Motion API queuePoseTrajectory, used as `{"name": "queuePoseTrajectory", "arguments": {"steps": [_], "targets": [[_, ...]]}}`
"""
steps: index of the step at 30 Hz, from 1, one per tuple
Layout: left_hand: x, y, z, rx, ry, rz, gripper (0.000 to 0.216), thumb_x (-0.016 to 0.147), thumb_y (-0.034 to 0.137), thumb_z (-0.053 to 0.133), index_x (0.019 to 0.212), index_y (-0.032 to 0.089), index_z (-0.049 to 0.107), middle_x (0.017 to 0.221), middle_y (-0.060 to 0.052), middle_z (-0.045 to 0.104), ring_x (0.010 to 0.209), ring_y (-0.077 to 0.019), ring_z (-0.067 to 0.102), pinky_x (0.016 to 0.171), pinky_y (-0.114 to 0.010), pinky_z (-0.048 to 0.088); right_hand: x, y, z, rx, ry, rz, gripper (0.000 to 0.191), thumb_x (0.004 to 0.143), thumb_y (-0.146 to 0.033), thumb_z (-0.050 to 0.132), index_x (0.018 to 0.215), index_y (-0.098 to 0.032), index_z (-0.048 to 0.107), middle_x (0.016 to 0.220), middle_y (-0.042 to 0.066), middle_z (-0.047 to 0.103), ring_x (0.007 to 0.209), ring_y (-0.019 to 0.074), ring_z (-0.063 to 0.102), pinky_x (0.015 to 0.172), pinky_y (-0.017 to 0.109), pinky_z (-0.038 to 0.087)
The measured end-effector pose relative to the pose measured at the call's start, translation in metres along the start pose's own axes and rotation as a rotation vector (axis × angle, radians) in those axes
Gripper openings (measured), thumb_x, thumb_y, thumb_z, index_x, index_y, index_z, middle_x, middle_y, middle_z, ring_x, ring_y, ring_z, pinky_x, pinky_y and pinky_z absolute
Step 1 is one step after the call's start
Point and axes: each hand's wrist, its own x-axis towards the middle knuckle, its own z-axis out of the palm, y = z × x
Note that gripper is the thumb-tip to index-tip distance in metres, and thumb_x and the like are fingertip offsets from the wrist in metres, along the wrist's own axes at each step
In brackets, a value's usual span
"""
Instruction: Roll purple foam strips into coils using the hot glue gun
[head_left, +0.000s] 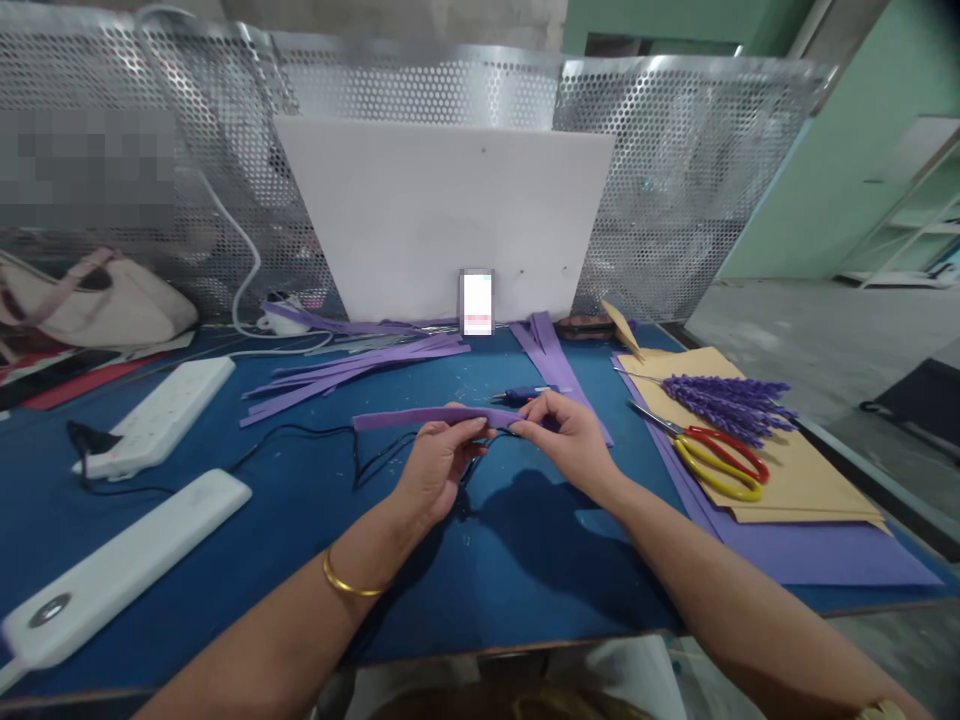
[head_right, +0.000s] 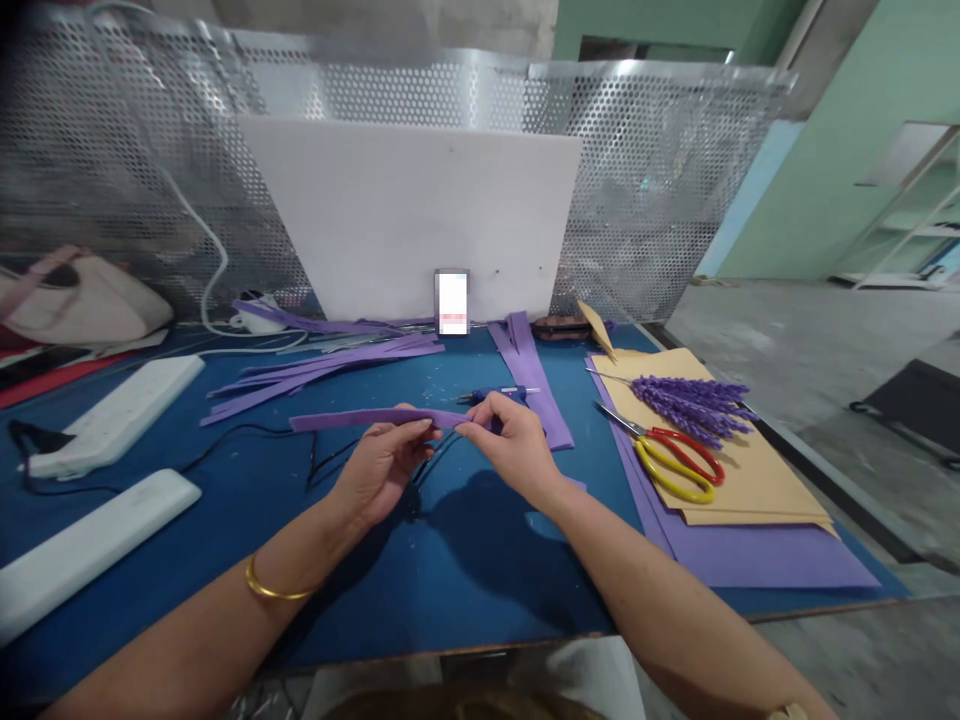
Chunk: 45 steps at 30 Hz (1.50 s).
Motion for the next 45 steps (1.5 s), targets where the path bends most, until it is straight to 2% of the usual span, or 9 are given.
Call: {"name": "queuePoseTrajectory", "arguments": {"steps": [5,12,18,24,30,41,45], "targets": [[0.001,-0.001,-0.001,-0.015,-0.003,-0.038,0.025,0.052,0.012,0.087,0.065,0.013,0.067,0.06,-0.003,0.069,0.061,-0.0147,0.066,0.051,-0.02,0.047,0.0,0.003,-0.001,-0.012,0.021,-0.001,0.024,0.082,-0.032,0.071,0.068,-0.021,0.055,0.075,-0.001,0.065,0.073,0.0152,0.059,0.072,0.029,0.045],[0.005,-0.005,-0.003,0.031,0.004,0.02,0.034,0.052,0.023,0.093,0.075,0.011,0.071,0.065,-0.001,0.069,0.063,-0.0122,0.064,0.051,-0.019,0.047,-0.003,0.001,0.001,-0.05,-0.013,0.0,0.023,0.083,-0.032,0.071,0.069,-0.022,0.055,0.075,-0.001,0.066,0.072,0.0157,0.059,0.069,0.03,0.043],[0.006,-0.009,-0.006,-0.062,-0.009,-0.059,0.035,0.053,0.026,0.094,0.074,0.014,0.069,0.07,0.0,0.068,0.066,-0.0116,0.063,0.055,-0.02,0.05,-0.005,0.001,0.004,-0.051,-0.013,0.008,0.02,0.084,-0.03,0.068,0.071,-0.022,0.055,0.08,0.001,0.068,0.073,0.0168,0.059,0.069,0.031,0.043],[0.005,-0.008,-0.003,0.035,0.019,0.026,0.036,0.051,0.027,0.094,0.076,0.01,0.073,0.069,-0.002,0.069,0.068,-0.0133,0.063,0.058,-0.022,0.05,-0.007,0.0,0.007,-0.048,0.002,0.011,0.02,0.084,-0.03,0.068,0.071,-0.022,0.056,0.077,0.001,0.068,0.071,0.0169,0.06,0.067,0.031,0.043],[0.005,-0.009,-0.003,0.052,0.02,0.025,0.041,0.045,0.032,0.095,0.073,0.011,0.074,0.069,-0.003,0.071,0.068,-0.0141,0.063,0.059,-0.023,0.051,-0.008,0.0,0.008,-0.04,0.0,-0.02,0.02,0.083,-0.028,0.069,0.07,-0.021,0.055,0.078,0.0,0.068,0.069,0.0145,0.058,0.066,0.029,0.043],[0.002,-0.011,-0.002,0.124,-0.031,0.073,0.037,0.047,0.034,0.094,0.071,0.012,0.076,0.068,-0.004,0.071,0.067,-0.0138,0.063,0.059,-0.022,0.05,-0.009,-0.001,0.011,-0.036,-0.012,-0.013,0.022,0.083,-0.03,0.069,0.069,-0.021,0.055,0.073,-0.001,0.064,0.067,0.0142,0.056,0.063,0.029,0.041],[0.004,-0.009,-0.003,0.098,0.011,0.103,0.037,0.045,0.034,0.095,0.068,0.012,0.075,0.066,-0.003,0.07,0.064,-0.0128,0.061,0.057,-0.022,0.049,-0.009,-0.001,0.01,-0.068,-0.034,0.002,0.02,0.082,-0.032,0.069,0.07,-0.021,0.056,0.073,-0.001,0.063,0.069,0.0149,0.055,0.063,0.029,0.04]]}}
